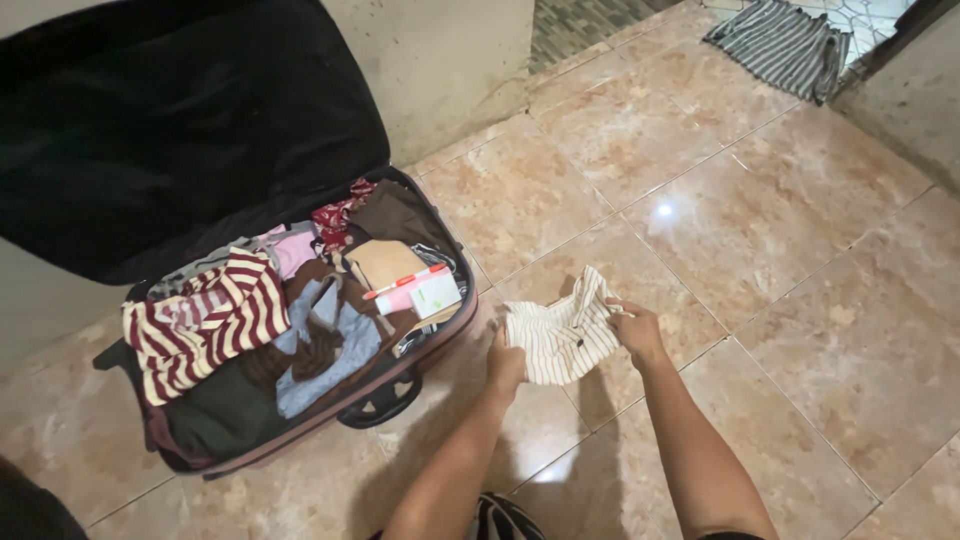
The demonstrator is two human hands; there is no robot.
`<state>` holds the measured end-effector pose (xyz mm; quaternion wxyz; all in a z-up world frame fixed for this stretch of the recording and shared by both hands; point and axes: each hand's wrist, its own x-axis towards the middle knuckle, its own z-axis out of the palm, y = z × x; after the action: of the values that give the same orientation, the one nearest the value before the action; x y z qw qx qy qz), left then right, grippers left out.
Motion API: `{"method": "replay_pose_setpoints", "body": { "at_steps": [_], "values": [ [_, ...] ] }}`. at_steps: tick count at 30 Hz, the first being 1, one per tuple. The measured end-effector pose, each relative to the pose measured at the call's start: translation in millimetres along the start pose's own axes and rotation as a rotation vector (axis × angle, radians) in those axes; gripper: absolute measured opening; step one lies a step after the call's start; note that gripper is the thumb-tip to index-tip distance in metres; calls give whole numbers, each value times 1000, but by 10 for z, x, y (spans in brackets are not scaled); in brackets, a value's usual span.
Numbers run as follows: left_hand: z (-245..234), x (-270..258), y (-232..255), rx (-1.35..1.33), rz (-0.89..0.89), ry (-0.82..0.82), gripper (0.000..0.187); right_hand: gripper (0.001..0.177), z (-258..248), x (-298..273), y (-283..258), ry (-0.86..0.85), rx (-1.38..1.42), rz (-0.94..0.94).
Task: Opening a suitcase on the floor and taking out clothes.
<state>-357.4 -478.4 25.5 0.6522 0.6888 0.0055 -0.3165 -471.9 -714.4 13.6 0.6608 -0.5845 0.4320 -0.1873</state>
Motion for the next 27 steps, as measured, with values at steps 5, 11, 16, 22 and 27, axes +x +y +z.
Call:
{"method": "replay_pose_setpoints", "body": {
  "at_steps": [5, 11, 16, 22, 27],
  "values": [
    [129, 184, -307, 62, 135, 55, 61, 39, 11, 151, -32, -51, -93, -30],
    [147, 160, -808, 83, 248, 89, 70, 48, -111, 200, 135, -79, -104, -54],
    [-139, 200, -1811, 346, 43, 48, 81, 66, -564, 637, 1692, 15, -305, -181],
    [-491, 205, -1825, 632, -373, -31, 92, 71, -293, 287, 1602, 51, -529, 117],
    [-566, 406, -1497, 562, -96, 67, 80, 59, 305, 239, 1131, -39, -335, 83]
  ]
}}
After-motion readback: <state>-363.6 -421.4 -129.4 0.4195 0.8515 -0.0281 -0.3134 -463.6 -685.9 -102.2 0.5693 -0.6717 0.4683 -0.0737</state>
